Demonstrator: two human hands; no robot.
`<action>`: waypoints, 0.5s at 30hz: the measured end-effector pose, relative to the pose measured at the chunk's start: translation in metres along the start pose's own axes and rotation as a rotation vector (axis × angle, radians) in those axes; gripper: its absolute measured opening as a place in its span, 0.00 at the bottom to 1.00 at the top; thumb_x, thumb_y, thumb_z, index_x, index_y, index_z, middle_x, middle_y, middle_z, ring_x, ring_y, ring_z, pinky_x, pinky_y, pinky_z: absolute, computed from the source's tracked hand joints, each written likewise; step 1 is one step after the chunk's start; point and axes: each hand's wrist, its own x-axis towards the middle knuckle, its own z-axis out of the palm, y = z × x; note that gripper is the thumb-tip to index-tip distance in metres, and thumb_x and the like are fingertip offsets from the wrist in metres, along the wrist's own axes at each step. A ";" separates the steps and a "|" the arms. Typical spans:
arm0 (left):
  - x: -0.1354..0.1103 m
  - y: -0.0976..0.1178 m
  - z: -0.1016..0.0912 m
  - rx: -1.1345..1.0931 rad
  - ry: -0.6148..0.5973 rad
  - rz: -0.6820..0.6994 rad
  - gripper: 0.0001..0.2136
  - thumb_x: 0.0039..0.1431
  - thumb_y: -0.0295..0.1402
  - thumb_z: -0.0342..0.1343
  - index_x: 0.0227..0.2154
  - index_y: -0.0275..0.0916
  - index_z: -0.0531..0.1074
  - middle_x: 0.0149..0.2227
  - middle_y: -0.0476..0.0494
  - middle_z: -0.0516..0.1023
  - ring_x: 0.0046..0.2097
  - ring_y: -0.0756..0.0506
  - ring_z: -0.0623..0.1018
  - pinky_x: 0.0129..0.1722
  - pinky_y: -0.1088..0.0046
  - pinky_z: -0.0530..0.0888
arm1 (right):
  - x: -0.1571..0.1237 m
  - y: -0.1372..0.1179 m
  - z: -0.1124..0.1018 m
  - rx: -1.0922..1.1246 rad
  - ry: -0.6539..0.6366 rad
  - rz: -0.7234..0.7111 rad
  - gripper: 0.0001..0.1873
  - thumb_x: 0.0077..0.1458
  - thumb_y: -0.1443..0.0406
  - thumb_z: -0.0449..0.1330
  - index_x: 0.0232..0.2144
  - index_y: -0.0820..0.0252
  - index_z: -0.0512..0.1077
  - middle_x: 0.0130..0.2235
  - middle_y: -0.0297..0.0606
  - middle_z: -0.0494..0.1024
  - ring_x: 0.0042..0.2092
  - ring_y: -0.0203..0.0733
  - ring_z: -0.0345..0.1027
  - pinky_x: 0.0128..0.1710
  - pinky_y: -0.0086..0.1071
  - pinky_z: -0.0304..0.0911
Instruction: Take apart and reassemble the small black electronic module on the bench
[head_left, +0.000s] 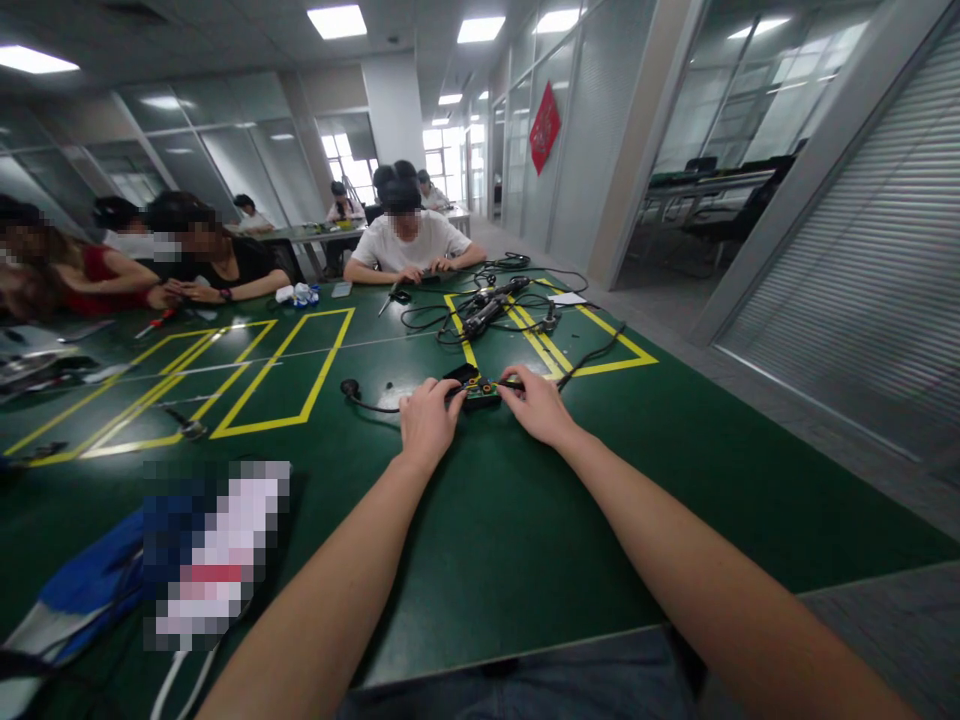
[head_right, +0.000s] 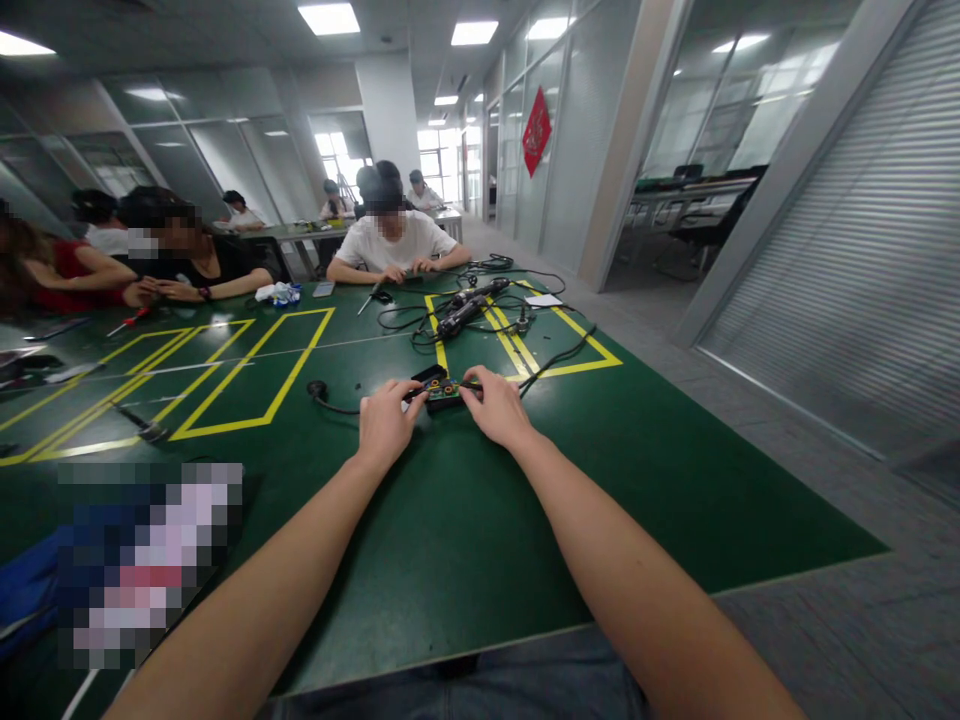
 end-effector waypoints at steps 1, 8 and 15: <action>0.000 -0.001 0.001 -0.006 0.001 0.007 0.14 0.75 0.39 0.53 0.55 0.48 0.79 0.56 0.40 0.82 0.58 0.37 0.79 0.57 0.58 0.71 | 0.001 0.001 0.000 -0.003 0.023 0.002 0.10 0.67 0.61 0.60 0.47 0.53 0.78 0.42 0.39 0.83 0.44 0.47 0.75 0.48 0.39 0.63; 0.000 -0.005 0.004 -0.013 -0.060 0.049 0.12 0.73 0.35 0.53 0.51 0.46 0.80 0.51 0.41 0.84 0.53 0.39 0.81 0.56 0.63 0.74 | 0.010 0.007 0.000 -0.125 0.036 0.056 0.09 0.66 0.59 0.64 0.43 0.47 0.85 0.46 0.42 0.84 0.52 0.53 0.72 0.55 0.47 0.56; -0.001 -0.002 -0.002 0.016 -0.065 -0.034 0.10 0.71 0.34 0.54 0.46 0.46 0.81 0.52 0.41 0.84 0.56 0.37 0.80 0.59 0.55 0.71 | 0.009 0.011 -0.001 -0.091 -0.094 0.004 0.14 0.67 0.64 0.61 0.49 0.44 0.85 0.48 0.39 0.85 0.51 0.50 0.75 0.55 0.44 0.60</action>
